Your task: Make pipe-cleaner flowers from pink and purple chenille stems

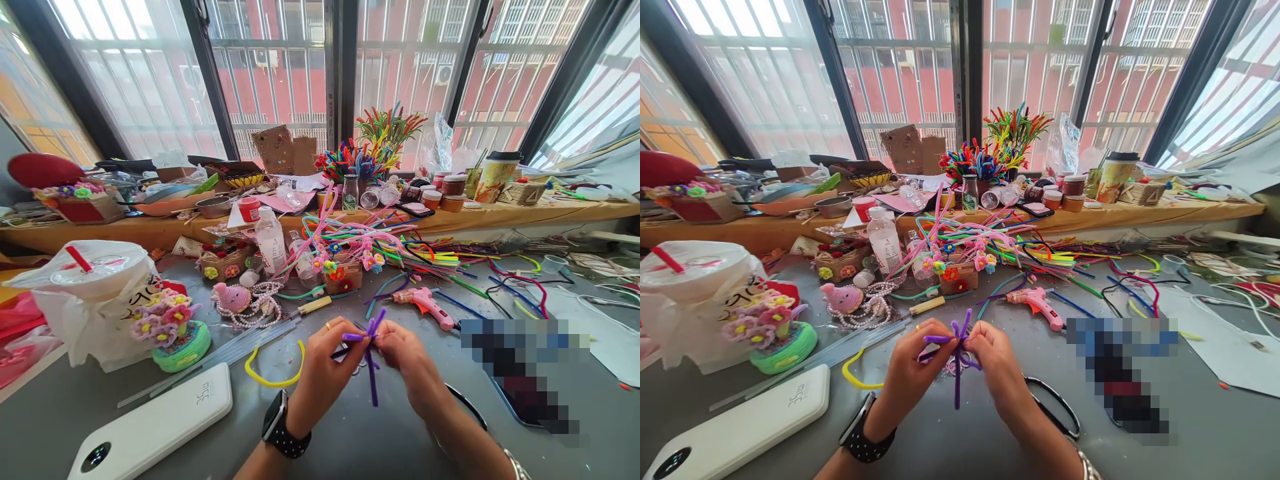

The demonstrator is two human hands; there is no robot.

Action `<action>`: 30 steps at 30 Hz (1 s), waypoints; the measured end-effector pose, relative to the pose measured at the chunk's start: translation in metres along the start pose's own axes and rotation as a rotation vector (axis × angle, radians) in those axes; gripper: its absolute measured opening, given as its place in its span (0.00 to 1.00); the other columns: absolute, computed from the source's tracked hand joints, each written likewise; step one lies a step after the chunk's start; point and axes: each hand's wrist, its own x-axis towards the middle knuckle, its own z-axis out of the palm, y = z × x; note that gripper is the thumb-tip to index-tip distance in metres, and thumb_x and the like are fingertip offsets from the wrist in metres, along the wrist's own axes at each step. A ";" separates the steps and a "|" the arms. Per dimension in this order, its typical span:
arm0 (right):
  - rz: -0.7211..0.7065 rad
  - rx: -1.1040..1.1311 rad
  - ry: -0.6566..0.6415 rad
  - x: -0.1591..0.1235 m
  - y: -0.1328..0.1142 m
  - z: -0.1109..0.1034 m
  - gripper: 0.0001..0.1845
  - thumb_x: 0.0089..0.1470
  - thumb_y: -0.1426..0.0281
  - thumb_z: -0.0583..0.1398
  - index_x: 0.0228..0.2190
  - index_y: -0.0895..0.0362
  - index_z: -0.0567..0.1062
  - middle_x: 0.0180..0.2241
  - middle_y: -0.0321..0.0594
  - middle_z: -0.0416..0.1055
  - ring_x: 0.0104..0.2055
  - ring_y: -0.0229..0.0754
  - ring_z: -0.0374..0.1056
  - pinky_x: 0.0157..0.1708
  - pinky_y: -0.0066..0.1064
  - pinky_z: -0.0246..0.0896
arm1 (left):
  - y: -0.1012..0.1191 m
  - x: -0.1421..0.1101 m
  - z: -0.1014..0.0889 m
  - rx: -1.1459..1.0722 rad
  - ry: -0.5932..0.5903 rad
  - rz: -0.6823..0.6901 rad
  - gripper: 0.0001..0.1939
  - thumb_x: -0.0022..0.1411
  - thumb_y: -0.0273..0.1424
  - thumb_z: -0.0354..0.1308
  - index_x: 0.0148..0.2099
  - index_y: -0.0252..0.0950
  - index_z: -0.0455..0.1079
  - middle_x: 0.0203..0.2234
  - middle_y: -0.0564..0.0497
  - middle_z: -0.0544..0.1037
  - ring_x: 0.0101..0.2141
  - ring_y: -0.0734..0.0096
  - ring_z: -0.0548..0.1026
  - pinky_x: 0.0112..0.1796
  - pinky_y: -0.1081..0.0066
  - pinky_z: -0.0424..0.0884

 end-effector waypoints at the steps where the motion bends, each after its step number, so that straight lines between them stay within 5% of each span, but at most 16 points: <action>1: 0.078 0.127 -0.050 0.001 -0.001 -0.001 0.08 0.41 0.69 0.50 0.16 0.56 0.55 0.14 0.27 0.45 0.16 0.31 0.40 0.16 0.24 0.37 | 0.001 0.000 0.000 -0.026 -0.009 0.004 0.07 0.53 0.28 0.52 0.24 0.35 0.65 0.20 0.53 0.68 0.24 0.73 0.66 0.28 0.75 0.61; 6: 0.125 0.296 -0.188 0.006 -0.004 -0.006 0.10 0.38 0.67 0.56 0.15 0.58 0.59 0.13 0.27 0.49 0.16 0.29 0.39 0.17 0.24 0.31 | -0.002 0.003 -0.005 -0.302 -0.089 -0.238 0.08 0.52 0.32 0.54 0.24 0.34 0.64 0.19 0.54 0.67 0.21 0.76 0.66 0.23 0.77 0.63; 10: 0.103 0.306 -0.141 0.008 -0.005 -0.009 0.16 0.43 0.58 0.56 0.20 0.59 0.66 0.17 0.31 0.55 0.18 0.30 0.47 0.17 0.24 0.36 | -0.006 0.005 -0.009 -0.403 -0.063 -0.386 0.09 0.50 0.35 0.56 0.26 0.33 0.66 0.19 0.54 0.69 0.22 0.76 0.66 0.23 0.78 0.63; 17: 0.075 0.249 -0.171 0.007 -0.001 -0.009 0.15 0.42 0.61 0.60 0.20 0.60 0.66 0.15 0.29 0.54 0.18 0.29 0.45 0.17 0.24 0.37 | -0.009 0.006 -0.006 -0.476 -0.083 -0.456 0.11 0.48 0.35 0.57 0.24 0.32 0.66 0.16 0.55 0.68 0.19 0.78 0.66 0.20 0.78 0.60; 30: 0.074 0.353 -0.190 0.006 0.008 0.001 0.16 0.43 0.59 0.59 0.20 0.59 0.63 0.17 0.29 0.51 0.20 0.30 0.45 0.20 0.24 0.41 | -0.015 0.006 0.000 -0.934 -0.113 -0.638 0.10 0.46 0.34 0.60 0.26 0.32 0.66 0.16 0.57 0.69 0.16 0.83 0.65 0.20 0.80 0.63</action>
